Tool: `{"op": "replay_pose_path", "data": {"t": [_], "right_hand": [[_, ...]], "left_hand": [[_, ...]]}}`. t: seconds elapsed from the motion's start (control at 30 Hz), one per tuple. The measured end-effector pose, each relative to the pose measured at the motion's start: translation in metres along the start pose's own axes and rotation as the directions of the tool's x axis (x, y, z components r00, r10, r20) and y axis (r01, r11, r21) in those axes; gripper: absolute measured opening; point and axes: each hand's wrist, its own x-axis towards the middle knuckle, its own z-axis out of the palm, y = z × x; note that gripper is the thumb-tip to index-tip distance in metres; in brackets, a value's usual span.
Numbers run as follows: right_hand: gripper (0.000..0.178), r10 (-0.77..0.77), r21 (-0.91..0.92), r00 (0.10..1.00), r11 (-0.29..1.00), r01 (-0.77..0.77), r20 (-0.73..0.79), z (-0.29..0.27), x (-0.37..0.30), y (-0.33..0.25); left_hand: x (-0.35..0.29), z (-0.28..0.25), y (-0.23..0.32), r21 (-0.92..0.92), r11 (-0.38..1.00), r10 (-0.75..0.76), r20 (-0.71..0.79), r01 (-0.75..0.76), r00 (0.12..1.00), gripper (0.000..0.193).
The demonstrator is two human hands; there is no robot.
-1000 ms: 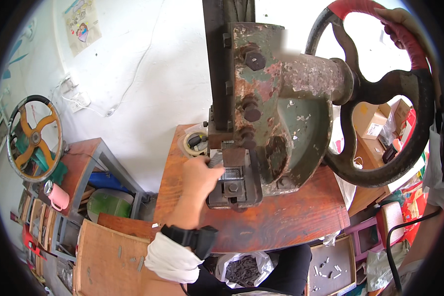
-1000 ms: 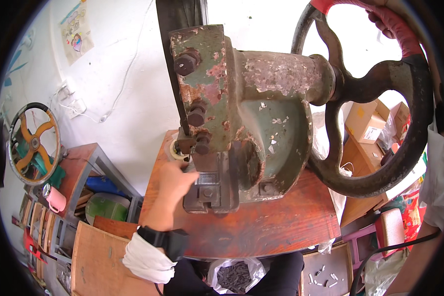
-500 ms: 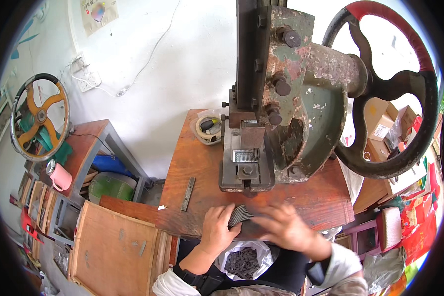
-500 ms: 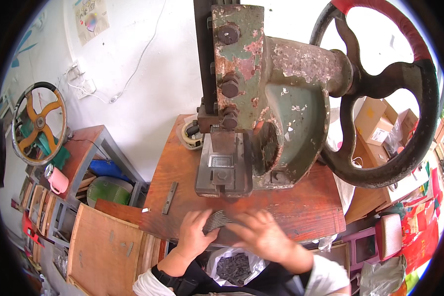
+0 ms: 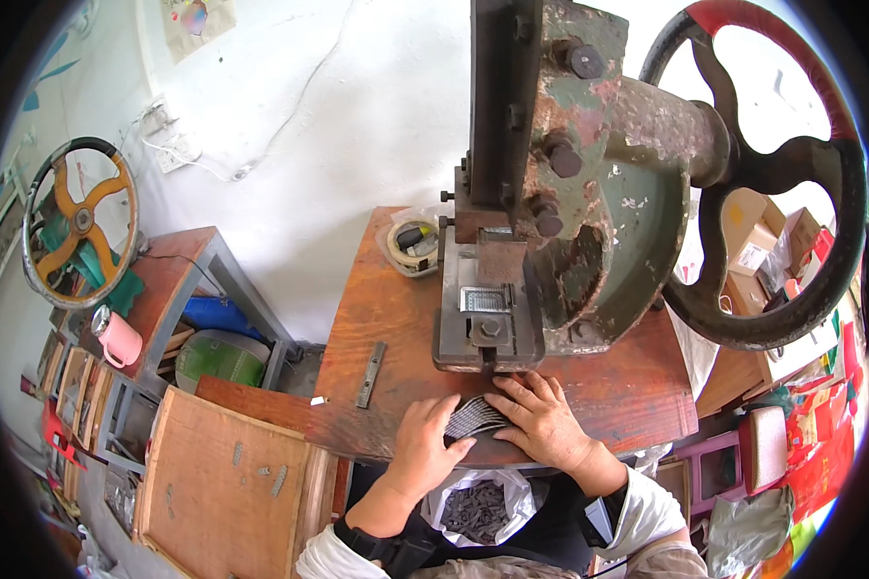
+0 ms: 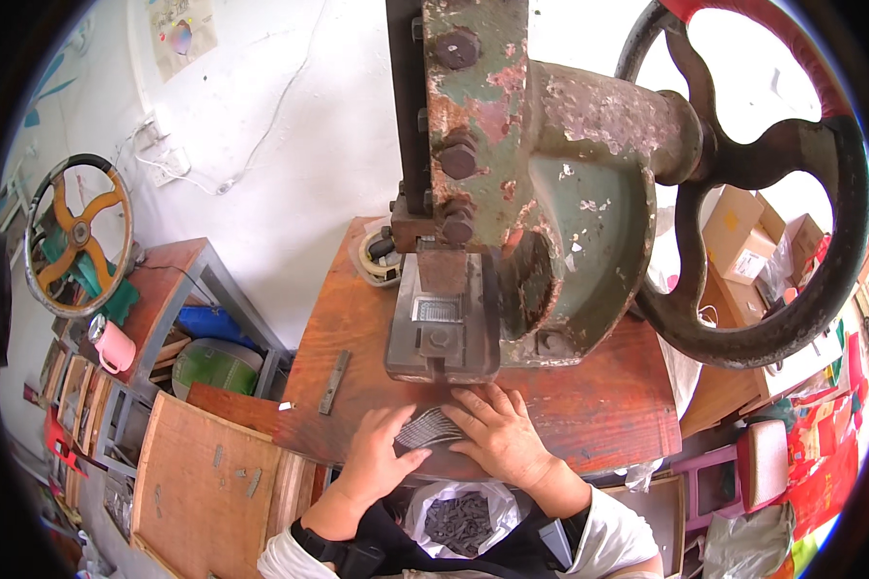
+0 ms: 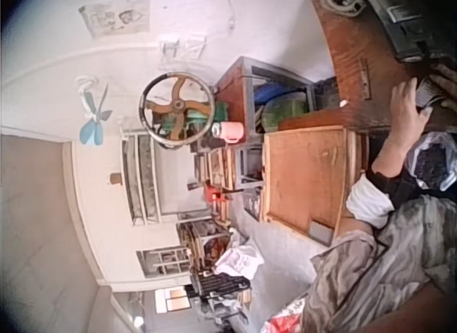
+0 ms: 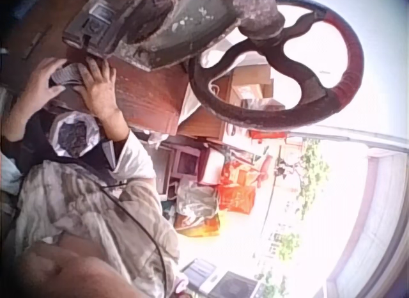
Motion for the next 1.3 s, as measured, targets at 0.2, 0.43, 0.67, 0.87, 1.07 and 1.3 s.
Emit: {"op": "replay_pose_path", "data": {"t": [0.2, 0.43, 0.67, 0.87, 1.07, 1.3], "right_hand": [[0.053, -0.155, 0.241, 0.987, 0.958, 0.159, -0.035, 0.013, 0.023, -0.011], [0.052, -0.173, 0.211, 0.985, 0.962, 0.173, -0.023, 0.01, 0.028, -0.015], [0.046, -0.284, 0.185, 0.958, 0.941, 0.285, -0.03, 0.014, 0.029, -0.018], [0.049, -0.448, 0.086, 0.894, 0.892, 0.444, 0.028, 0.005, -0.017, -0.053], [0.069, -0.281, 0.134, 0.862, 0.96, 0.247, 0.423, 0.112, -0.126, -0.041], [0.038, -0.411, 0.358, 0.889, 0.814, 0.457, -0.199, 0.003, -0.036, -0.062]], "left_hand": [[0.0, -0.005, -0.003, -0.222, 0.96, -0.161, 0.071, 0.173, 0.984, 0.081], [-0.127, -0.089, -0.059, 0.057, 0.939, -0.248, -0.57, 0.338, 0.783, 0.052], [-0.392, -0.217, -0.099, 0.337, 0.26, -0.72, -0.556, 0.905, 0.415, 0.046], [-0.403, -0.209, -0.068, 0.267, 0.324, -0.747, -0.517, 0.908, 0.418, 0.027], [-0.399, -0.207, -0.095, 0.103, 0.495, -0.736, -0.479, 0.863, 0.479, 0.013], [-0.404, -0.233, -0.089, 0.244, 0.136, -0.981, -0.101, 0.96, 0.164, 0.015]]}}
